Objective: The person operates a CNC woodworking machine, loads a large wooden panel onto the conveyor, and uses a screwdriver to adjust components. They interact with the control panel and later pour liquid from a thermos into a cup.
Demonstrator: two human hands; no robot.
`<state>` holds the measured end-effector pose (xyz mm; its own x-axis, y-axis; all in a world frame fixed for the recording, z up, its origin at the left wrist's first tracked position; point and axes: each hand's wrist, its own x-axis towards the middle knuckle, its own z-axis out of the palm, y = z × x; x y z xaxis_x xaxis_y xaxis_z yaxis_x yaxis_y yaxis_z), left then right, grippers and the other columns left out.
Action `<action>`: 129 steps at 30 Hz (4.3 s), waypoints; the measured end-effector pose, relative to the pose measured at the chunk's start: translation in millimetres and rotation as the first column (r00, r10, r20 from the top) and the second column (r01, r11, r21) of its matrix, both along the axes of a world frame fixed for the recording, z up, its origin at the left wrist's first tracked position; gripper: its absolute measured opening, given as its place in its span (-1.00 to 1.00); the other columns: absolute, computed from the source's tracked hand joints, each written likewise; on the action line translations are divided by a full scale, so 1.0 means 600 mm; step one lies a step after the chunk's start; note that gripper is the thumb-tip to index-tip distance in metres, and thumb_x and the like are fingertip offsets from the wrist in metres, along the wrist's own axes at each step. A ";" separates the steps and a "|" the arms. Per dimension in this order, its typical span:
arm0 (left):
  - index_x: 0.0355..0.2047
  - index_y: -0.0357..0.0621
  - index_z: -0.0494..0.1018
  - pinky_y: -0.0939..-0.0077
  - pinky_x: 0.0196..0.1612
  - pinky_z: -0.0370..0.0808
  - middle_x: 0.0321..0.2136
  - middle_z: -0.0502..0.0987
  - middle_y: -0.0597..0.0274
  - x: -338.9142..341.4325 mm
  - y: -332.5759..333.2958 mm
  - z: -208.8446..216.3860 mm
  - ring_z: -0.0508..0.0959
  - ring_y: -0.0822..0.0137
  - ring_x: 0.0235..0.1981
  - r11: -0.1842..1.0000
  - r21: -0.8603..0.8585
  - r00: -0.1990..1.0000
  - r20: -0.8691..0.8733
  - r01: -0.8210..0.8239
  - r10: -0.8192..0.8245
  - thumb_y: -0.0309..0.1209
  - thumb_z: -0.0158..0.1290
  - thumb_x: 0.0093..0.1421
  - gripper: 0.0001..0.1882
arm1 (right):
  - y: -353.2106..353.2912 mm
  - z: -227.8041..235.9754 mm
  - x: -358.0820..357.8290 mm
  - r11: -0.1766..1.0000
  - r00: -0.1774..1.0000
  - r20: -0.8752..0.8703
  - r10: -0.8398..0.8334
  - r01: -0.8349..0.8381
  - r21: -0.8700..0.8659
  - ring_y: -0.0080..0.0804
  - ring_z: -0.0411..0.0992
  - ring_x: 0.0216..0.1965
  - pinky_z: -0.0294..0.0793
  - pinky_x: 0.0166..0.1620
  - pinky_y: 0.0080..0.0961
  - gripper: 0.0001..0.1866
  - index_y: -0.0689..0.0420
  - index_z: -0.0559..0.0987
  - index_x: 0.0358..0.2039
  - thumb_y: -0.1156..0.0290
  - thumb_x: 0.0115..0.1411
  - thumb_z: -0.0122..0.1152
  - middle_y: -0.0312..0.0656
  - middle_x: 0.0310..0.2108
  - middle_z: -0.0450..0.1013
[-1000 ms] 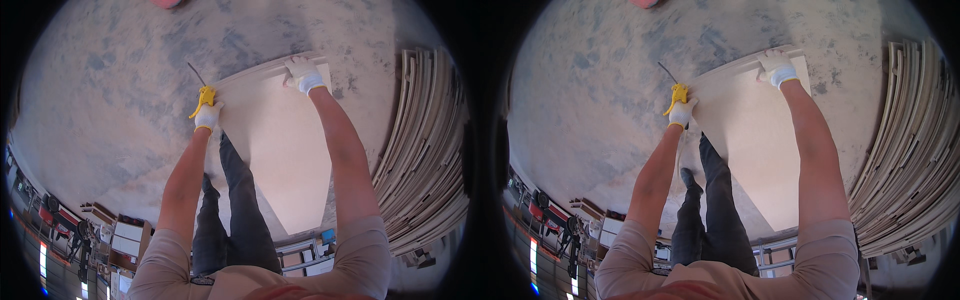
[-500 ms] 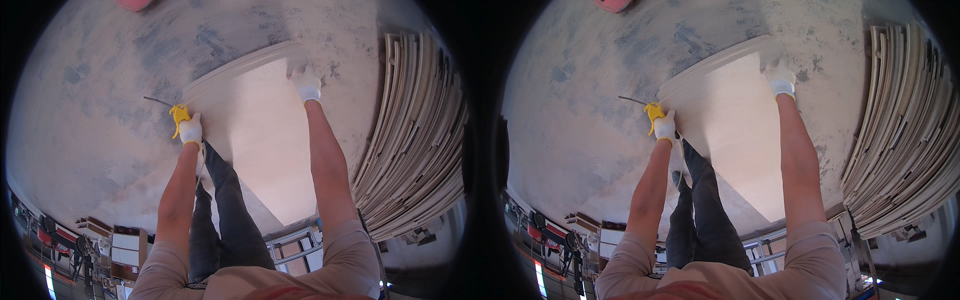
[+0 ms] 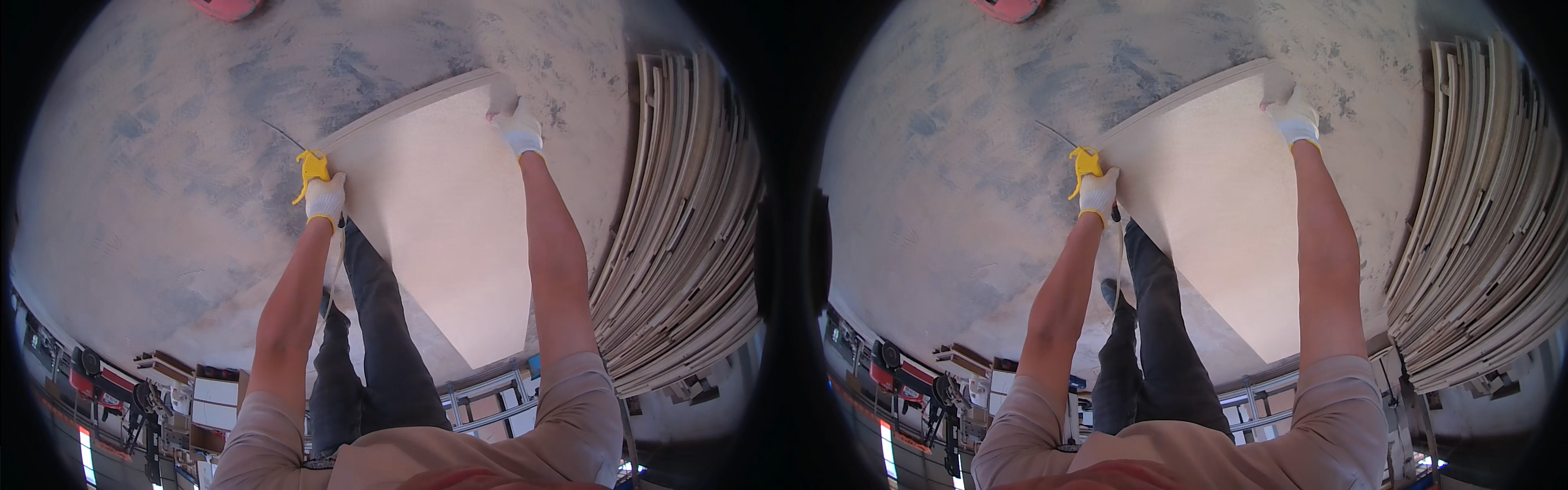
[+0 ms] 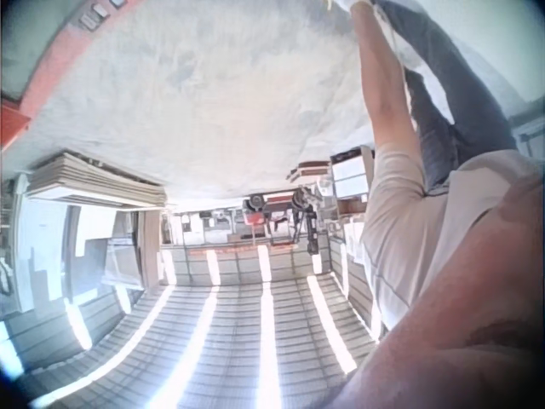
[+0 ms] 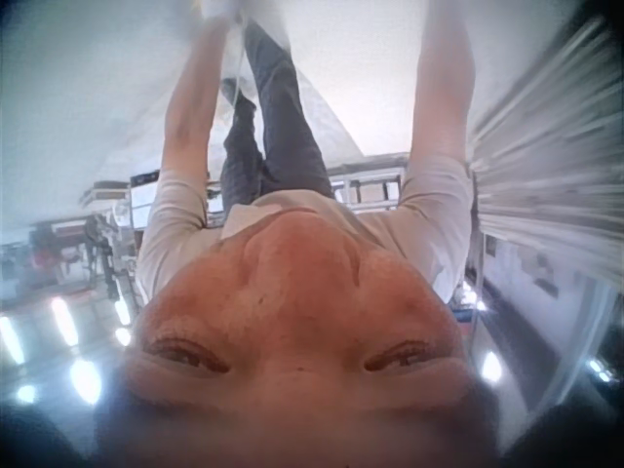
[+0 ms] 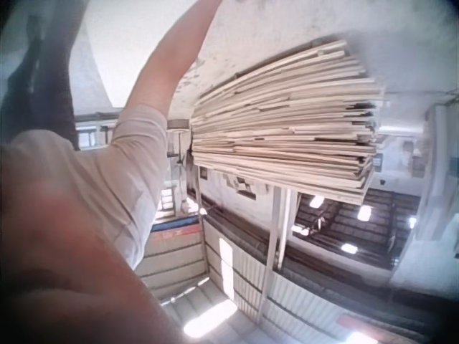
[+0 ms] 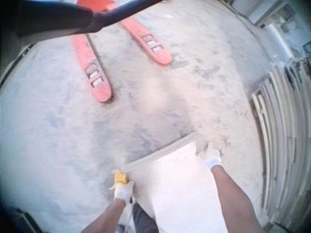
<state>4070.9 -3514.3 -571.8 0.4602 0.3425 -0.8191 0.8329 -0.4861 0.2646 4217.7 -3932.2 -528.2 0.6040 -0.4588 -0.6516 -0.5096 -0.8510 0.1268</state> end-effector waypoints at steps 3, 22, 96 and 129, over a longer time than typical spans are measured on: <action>-0.03 -0.29 0.45 0.30 -0.41 0.55 -0.45 0.59 0.14 -0.001 0.037 -0.001 0.62 0.24 -0.52 0.983 -0.180 0.994 -0.094 0.045 -0.063 -0.28 0.17 0.23 -0.61 | 0.015 -0.001 -0.003 0.998 0.998 0.006 0.064 -0.064 -0.022 0.16 0.43 0.24 0.41 0.26 -0.04 0.00 0.14 0.23 0.41 -0.06 0.08 0.43 0.18 0.21 0.45; 0.29 0.11 0.38 -0.02 0.07 0.56 0.27 0.46 -0.03 -0.511 0.478 0.413 0.63 -0.13 0.04 0.934 0.043 0.932 0.065 0.355 -0.358 -0.35 0.06 0.28 -0.46 | 0.545 0.217 -0.429 0.378 0.772 -0.441 -0.457 0.617 0.690 -0.14 0.61 -0.06 0.64 -0.01 -0.21 -0.66 0.20 0.50 0.05 0.20 0.53 -0.06 0.01 -0.07 0.58; -0.01 -0.20 0.49 0.10 -0.10 0.63 -0.07 0.58 0.04 -3.298 0.066 0.924 0.62 0.07 -0.08 -0.518 -0.832 -0.918 0.027 0.200 -0.397 -0.12 0.12 0.38 -0.61 | 1.142 0.935 -3.491 -0.372 -0.527 0.492 -0.693 0.846 0.382 0.17 0.61 -0.23 0.57 -0.21 0.06 -0.34 0.00 0.28 0.34 0.29 0.22 0.16 0.10 -0.24 0.61; -0.20 -0.16 0.65 0.02 0.03 0.60 -0.15 0.69 -0.04 -4.591 0.046 0.821 0.69 0.00 -0.10 -0.790 -0.249 -0.800 0.408 -0.561 0.439 -0.19 0.14 0.29 -0.70 | 1.398 0.978 -4.426 -0.640 -0.919 0.321 -0.228 0.391 0.662 0.03 0.54 -0.01 0.47 0.00 -0.08 -0.70 0.08 0.56 -0.04 0.20 0.32 0.13 -0.01 -0.07 0.59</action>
<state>1316.2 -3486.7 -79.5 -0.7348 0.2825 -0.6167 -0.3375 0.6364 0.6937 1562.2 -3093.1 58.9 -0.7699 -0.3223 -0.5509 0.1429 0.7542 -0.6409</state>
